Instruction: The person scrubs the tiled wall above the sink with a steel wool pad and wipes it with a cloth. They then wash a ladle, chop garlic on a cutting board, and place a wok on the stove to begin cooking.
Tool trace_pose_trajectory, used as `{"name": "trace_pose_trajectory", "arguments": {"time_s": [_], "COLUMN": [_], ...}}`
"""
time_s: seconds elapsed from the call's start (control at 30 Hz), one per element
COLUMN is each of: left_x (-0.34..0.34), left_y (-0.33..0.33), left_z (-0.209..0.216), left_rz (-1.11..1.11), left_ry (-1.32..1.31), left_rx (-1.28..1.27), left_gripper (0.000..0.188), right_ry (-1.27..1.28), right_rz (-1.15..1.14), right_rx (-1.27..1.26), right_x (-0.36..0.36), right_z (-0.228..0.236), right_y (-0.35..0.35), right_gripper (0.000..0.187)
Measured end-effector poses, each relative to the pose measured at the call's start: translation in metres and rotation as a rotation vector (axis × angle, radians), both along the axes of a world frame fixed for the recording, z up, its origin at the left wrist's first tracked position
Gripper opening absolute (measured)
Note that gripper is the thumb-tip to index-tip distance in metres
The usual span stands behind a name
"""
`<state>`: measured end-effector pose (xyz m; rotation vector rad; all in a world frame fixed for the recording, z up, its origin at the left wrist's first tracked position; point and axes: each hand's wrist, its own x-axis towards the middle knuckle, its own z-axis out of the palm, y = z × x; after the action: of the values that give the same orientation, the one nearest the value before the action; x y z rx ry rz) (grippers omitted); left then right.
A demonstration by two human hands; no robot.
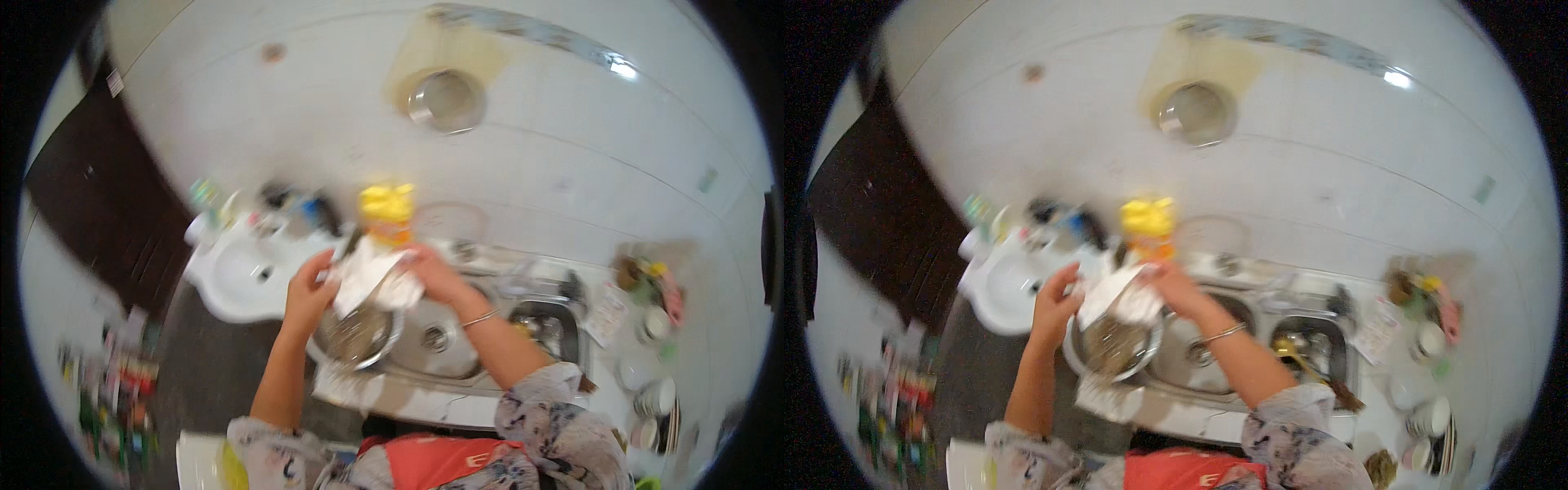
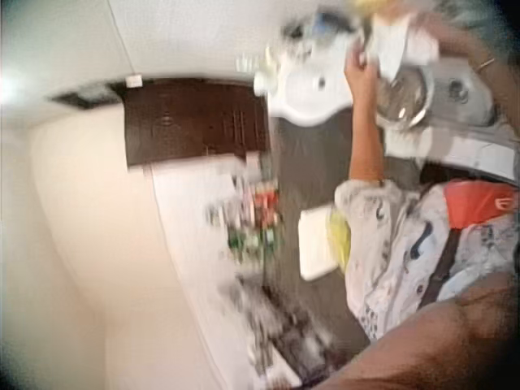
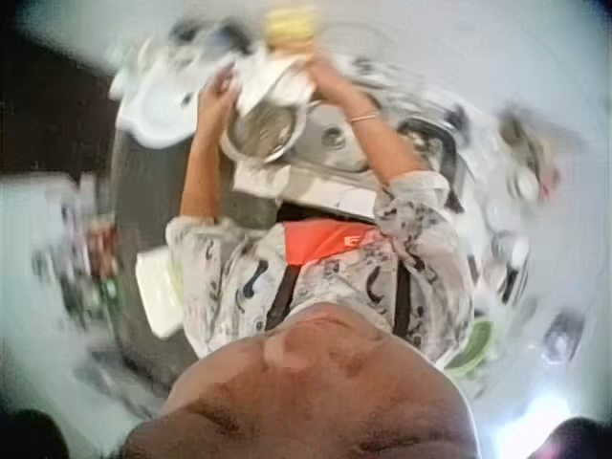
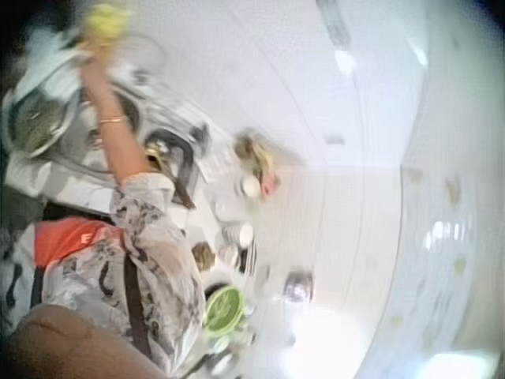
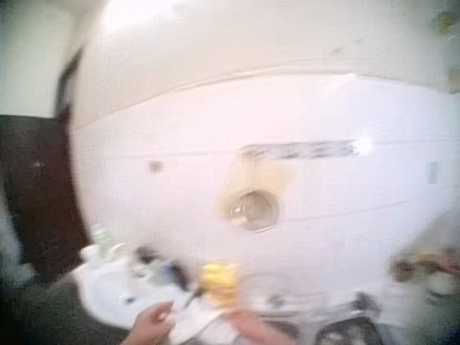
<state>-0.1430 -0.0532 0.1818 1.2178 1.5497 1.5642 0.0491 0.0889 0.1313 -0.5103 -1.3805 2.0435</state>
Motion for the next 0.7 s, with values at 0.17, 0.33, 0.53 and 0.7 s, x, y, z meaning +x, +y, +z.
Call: {"name": "trace_pose_trajectory", "arguments": {"time_s": [0.17, 0.33, 0.53, 0.7], "left_x": [0.102, 0.175, 0.195, 0.22], "left_y": [0.014, 0.061, 0.104, 0.139], "left_z": [-0.032, -0.044, -0.029, 0.015], "left_rz": [-0.122, -0.318, -0.511, -0.616], "left_ry": [-0.001, -0.075, 0.48, -0.085], "left_rx": [-0.009, 0.129, 0.154, 0.036], "left_gripper": [0.015, 0.024, 0.021, 0.025], "right_ry": [-0.283, -0.366, -0.14, -0.049], "right_rz": [-0.289, -0.44, -0.44, -0.438], "right_rx": [0.599, 0.431, 0.083, -0.016], "right_x": [0.093, 0.178, 0.246, 0.283], "right_z": [0.024, -0.013, 0.031, 0.078], "right_y": [-0.018, 0.012, 0.017, 0.022], "right_gripper": [0.019, 0.017, 0.019, 0.038]}}
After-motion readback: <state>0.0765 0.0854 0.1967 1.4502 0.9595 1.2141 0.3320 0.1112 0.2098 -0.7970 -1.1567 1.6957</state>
